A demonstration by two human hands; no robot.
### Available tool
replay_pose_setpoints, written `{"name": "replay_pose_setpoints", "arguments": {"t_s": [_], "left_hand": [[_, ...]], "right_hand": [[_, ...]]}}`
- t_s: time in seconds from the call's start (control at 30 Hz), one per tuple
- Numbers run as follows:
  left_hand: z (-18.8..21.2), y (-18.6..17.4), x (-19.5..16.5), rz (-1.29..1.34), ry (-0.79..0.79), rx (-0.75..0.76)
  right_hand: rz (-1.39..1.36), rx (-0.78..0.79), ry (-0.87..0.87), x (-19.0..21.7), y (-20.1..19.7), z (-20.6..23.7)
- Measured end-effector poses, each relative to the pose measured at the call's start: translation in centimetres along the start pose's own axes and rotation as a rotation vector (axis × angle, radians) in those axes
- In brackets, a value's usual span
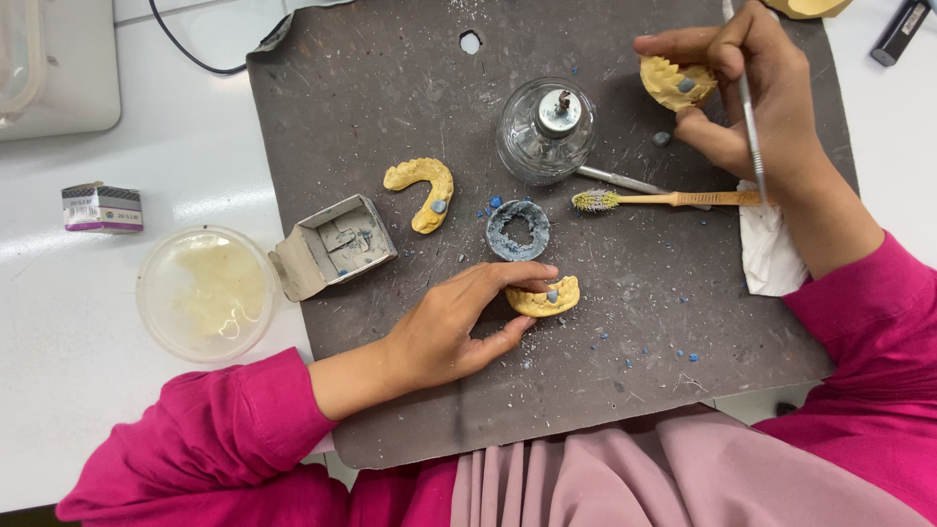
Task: The person holds a yellow dental impression model on a bench and uses a metal probe to pick and scrape small blue wax pieces off the teeth, occasionally repositioning the model and brushing it with a toothbrush.
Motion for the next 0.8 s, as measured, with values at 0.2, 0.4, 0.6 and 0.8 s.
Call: {"name": "replay_pose_setpoints", "arguments": {"t_s": [0.2,0.4,0.6,0.8], "left_hand": [[0.3,-0.2,-0.4,-0.015,0.052,-0.016],[0.2,-1.0,-1.5,-0.102,0.176,-0.073],[0.5,-1.6,-3.7,-0.292,0.413,-0.041],[0.6,-1.3,-5.3,-0.419,0.565,-0.045]], "right_hand": [[0.405,0.021,0.013,1.1,0.6,-0.2],[0.334,-0.316,-0.094,2.5,-2.9,3.0],[0.333,-0.033,-0.446,9.0,3.5,5.8],[0.362,0.062,-0.617,13.2,7.9,5.3]]}}
Point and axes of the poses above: each hand's wrist, its own z-axis away from the middle knuckle, its own y-axis out of the palm, x = y × z, the point moved 8 cm from there along -z, towards the middle knuckle, and after that the axes turned 3 degrees about y, right-handed, at the moved point
